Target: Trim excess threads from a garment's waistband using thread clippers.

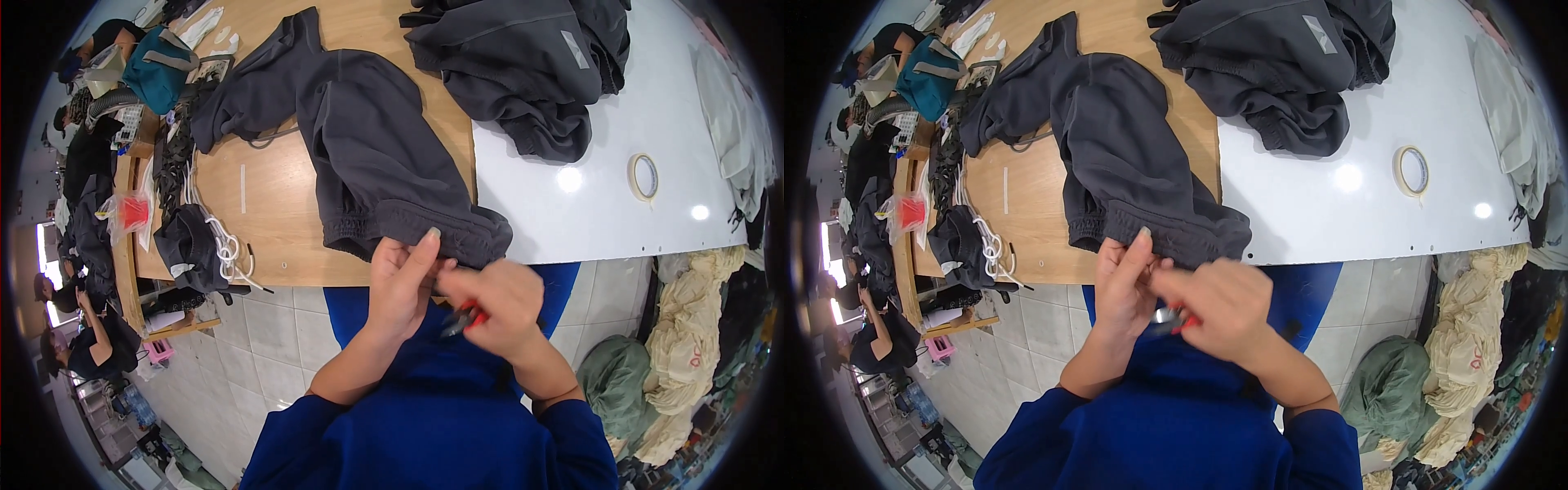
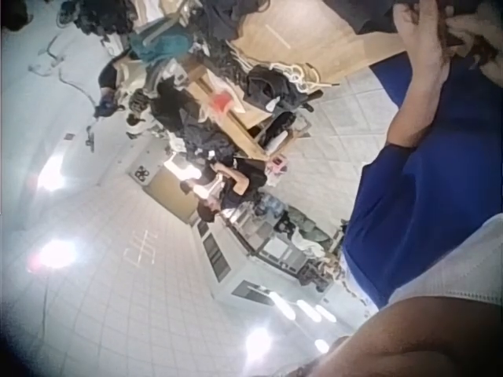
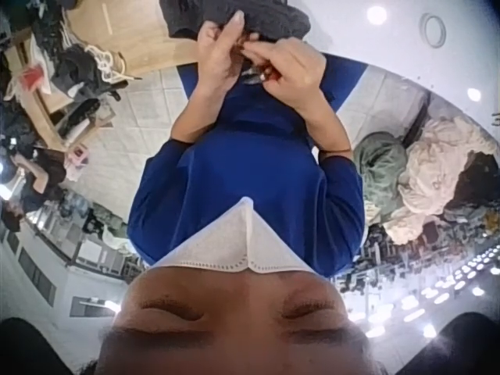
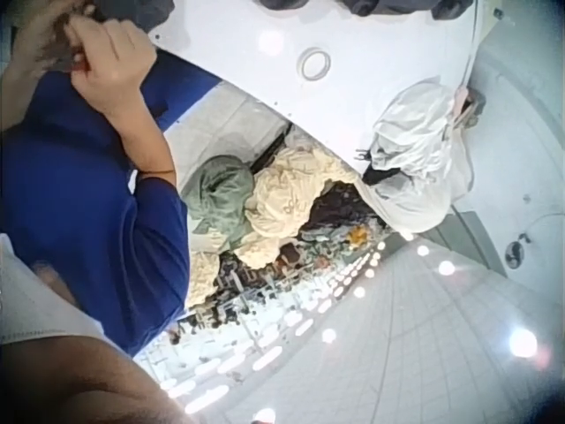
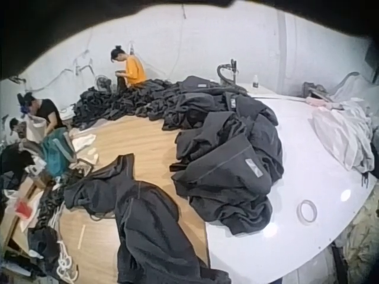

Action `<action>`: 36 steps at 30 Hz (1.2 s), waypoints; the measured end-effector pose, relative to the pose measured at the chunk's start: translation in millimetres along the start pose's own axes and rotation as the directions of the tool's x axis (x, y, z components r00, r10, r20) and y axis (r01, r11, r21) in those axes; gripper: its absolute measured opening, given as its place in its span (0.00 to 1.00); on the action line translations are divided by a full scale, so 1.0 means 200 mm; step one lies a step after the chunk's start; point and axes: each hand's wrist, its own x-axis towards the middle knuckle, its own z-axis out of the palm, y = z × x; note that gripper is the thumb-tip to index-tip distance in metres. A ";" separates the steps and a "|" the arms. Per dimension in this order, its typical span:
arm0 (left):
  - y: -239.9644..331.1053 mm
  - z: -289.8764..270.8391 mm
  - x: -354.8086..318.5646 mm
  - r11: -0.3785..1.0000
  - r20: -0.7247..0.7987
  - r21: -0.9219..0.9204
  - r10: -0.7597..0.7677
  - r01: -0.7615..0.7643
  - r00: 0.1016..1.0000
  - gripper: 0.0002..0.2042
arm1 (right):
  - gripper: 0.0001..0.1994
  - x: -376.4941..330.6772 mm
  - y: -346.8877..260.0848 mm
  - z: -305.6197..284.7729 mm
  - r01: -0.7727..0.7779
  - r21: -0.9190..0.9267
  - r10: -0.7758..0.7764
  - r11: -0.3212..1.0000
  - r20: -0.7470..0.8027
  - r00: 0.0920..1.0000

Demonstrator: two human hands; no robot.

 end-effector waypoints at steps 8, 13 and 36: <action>0.01 0.00 0.02 0.999 0.038 0.035 -0.001 0.000 0.999 0.10 | 0.13 0.05 -0.04 -0.06 -0.199 0.051 0.203 0.979 -0.101 0.974; -0.02 -0.02 0.01 1.000 0.060 0.015 0.008 -0.009 0.998 0.07 | 0.11 0.05 0.06 -0.02 -0.185 0.115 0.199 0.976 -0.130 0.971; -0.03 -0.02 0.03 0.999 0.171 -0.039 0.031 -0.025 0.985 0.10 | 0.20 -0.06 0.03 -0.17 -0.366 0.224 0.380 0.904 -0.024 0.925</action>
